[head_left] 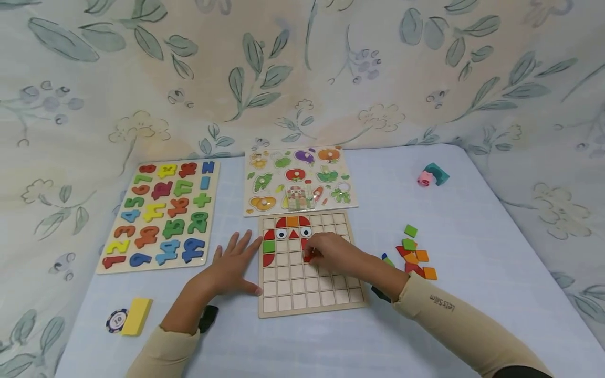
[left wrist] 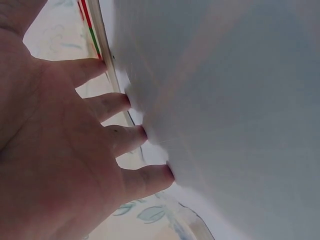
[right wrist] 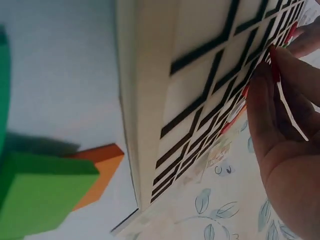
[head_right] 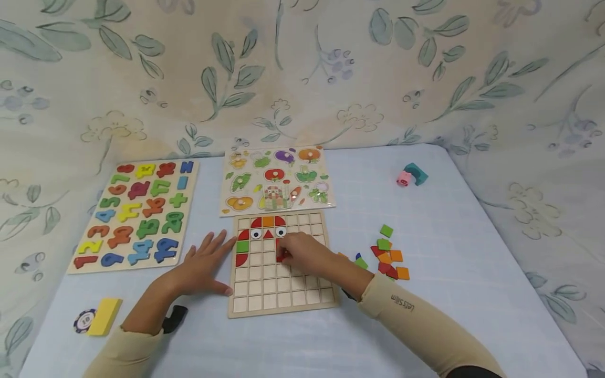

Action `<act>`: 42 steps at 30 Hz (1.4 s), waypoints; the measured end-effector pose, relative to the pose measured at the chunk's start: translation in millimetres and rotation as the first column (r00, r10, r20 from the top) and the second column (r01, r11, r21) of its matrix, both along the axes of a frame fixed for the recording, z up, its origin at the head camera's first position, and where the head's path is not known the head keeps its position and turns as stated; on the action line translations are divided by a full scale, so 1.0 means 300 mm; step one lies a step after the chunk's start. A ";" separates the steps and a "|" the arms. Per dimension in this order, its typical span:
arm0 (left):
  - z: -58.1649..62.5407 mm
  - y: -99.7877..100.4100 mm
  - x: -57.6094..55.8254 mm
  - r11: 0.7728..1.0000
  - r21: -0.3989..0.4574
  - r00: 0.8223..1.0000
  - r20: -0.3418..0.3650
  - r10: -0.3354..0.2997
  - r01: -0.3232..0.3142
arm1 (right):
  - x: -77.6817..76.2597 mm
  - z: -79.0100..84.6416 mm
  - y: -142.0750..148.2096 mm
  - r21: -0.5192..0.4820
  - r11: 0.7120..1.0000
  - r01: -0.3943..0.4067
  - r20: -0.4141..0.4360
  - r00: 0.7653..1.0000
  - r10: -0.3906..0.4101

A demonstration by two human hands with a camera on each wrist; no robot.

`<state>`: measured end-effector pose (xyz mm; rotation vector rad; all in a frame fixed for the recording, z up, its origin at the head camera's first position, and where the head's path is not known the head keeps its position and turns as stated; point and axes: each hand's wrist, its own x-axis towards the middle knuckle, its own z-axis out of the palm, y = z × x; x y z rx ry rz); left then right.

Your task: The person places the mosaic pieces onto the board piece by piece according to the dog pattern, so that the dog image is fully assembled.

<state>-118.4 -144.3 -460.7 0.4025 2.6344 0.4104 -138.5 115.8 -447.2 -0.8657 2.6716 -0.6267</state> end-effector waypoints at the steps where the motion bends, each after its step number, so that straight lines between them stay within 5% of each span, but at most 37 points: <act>1: 0.002 0.005 -0.002 1.000 -0.002 1.000 -0.001 -0.005 0.005 | 0.001 -0.004 0.000 0.011 1.000 0.001 -0.014 1.000 -0.001; 7: 0.018 0.026 -0.014 1.000 -0.004 1.000 -0.009 -0.027 0.027 | 0.009 -0.010 0.019 0.038 0.999 -0.027 -0.149 0.988 0.032; 20: 0.038 0.054 -0.029 0.999 -0.008 0.999 0.007 -0.052 0.052 | 0.026 -0.002 0.038 0.042 0.998 -0.052 -0.185 0.981 0.059; 28: 0.031 0.020 -0.010 1.000 -0.014 1.000 0.012 -0.021 0.021 | 0.010 -0.020 0.014 0.080 0.978 -0.193 -0.314 0.926 0.208; 33: 0.028 0.019 -0.010 0.999 -0.006 0.999 -0.003 -0.034 0.034 | 0.006 -0.012 0.015 0.174 0.964 -0.202 -0.348 0.903 0.252; 39: 0.029 0.026 -0.005 0.999 0.007 0.999 0.004 -0.037 0.037 | 0.003 -0.005 0.041 0.100 0.966 -0.238 -0.258 0.931 0.256; 42: 0.031 0.015 0.002 1.000 -0.006 1.000 -0.002 -0.028 0.028 | -0.001 0.023 0.078 0.034 0.979 -0.200 -0.171 0.964 0.203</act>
